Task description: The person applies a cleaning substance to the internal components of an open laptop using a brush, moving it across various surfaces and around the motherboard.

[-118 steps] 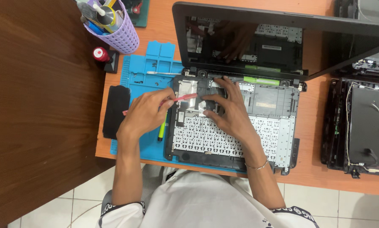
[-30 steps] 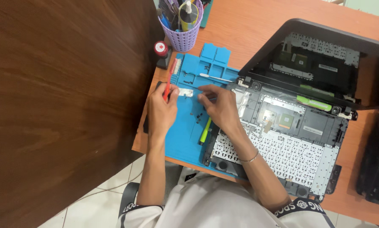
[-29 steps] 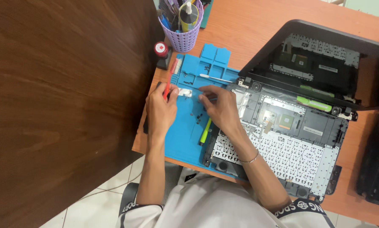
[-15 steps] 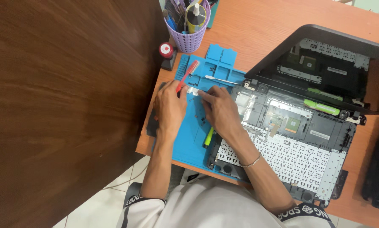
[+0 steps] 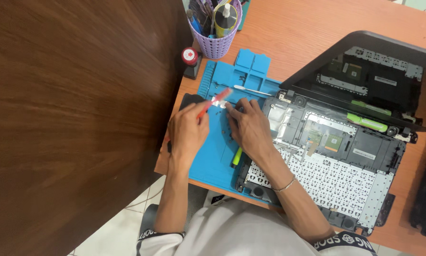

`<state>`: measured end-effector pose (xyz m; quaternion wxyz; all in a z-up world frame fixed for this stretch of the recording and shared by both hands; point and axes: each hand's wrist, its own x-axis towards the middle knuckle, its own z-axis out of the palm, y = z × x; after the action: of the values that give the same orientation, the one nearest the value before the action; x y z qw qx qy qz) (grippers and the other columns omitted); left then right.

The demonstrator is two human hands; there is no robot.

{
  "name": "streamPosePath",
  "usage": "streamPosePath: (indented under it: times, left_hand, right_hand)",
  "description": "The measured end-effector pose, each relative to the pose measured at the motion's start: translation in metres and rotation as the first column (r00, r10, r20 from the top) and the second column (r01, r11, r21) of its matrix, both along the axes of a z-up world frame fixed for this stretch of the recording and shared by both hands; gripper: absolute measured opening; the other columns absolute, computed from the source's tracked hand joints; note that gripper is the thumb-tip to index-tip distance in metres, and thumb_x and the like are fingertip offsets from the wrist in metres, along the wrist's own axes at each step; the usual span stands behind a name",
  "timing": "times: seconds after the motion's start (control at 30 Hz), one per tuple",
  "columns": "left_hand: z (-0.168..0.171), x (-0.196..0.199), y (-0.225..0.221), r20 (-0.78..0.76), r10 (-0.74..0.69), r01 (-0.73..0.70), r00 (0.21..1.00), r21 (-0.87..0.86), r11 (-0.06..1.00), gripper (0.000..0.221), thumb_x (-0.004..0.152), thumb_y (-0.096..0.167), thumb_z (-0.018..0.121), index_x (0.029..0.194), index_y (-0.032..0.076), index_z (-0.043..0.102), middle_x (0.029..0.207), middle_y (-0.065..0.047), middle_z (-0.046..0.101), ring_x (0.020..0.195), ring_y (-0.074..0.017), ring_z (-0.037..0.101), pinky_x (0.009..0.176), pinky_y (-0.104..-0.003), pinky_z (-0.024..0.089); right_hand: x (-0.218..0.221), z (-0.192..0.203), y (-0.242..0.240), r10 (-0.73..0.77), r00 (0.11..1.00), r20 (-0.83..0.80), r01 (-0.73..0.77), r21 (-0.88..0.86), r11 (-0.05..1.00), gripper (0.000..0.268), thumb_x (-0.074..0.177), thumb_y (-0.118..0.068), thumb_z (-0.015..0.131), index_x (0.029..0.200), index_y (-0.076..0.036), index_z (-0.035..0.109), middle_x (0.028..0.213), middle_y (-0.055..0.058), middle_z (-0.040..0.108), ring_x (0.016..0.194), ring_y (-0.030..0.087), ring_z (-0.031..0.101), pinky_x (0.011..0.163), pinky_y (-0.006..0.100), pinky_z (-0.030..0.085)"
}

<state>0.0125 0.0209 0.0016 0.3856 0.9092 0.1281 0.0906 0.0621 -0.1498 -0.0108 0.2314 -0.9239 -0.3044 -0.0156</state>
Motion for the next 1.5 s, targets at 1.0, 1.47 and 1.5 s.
streamPosePath:
  times: [1.0, 1.47, 1.5]
  left_hand:
    - [-0.011, 0.013, 0.002, -0.290, -0.006, -0.048, 0.957, -0.179, 0.983, 0.026, 0.094, 0.018, 0.060, 0.095, -0.003, 0.075, 0.064, -0.016, 0.065, 0.058, -0.0282, 0.065, 0.061, -0.042, 0.050]
    - [0.015, 0.005, 0.006, -0.174, -0.020, -0.054, 0.984, -0.412, 0.909, 0.035, 0.095, 0.023, 0.057, 0.122, 0.007, 0.072, 0.062, -0.006, 0.060, 0.053, -0.0123, 0.055, 0.056, -0.035, 0.046]
    - [0.016, 0.004, 0.006, -0.135, -0.011, -0.047, 0.991, -0.417, 0.908, 0.034, 0.095, 0.026, 0.059, 0.118, 0.005, 0.072, 0.065, -0.004, 0.064, 0.055, -0.0105, 0.057, 0.057, -0.034, 0.048]
  right_hand:
    - [-0.001, 0.012, -0.002, 0.094, 0.995, 0.027, -0.089, -0.157, 0.984, 0.046, 0.086, -0.009, 0.070, 0.132, -0.004, 0.068, 0.107, 0.010, 0.060, 0.098, 0.030, 0.055, 0.077, 0.042, 0.053]
    - [-0.004, 0.032, -0.020, 0.085, 0.991, -0.106, -0.069, 0.147, 0.987, 0.040, 0.088, -0.005, 0.072, 0.127, 0.000, 0.069, 0.117, 0.016, 0.061, 0.105, 0.033, 0.060, 0.093, 0.043, 0.053]
    - [-0.006, 0.037, -0.024, 0.072, 0.990, -0.119, -0.049, 0.189, 0.981, 0.039, 0.087, -0.003, 0.072, 0.126, -0.001, 0.069, 0.118, 0.017, 0.061, 0.105, 0.033, 0.061, 0.092, 0.043, 0.054]
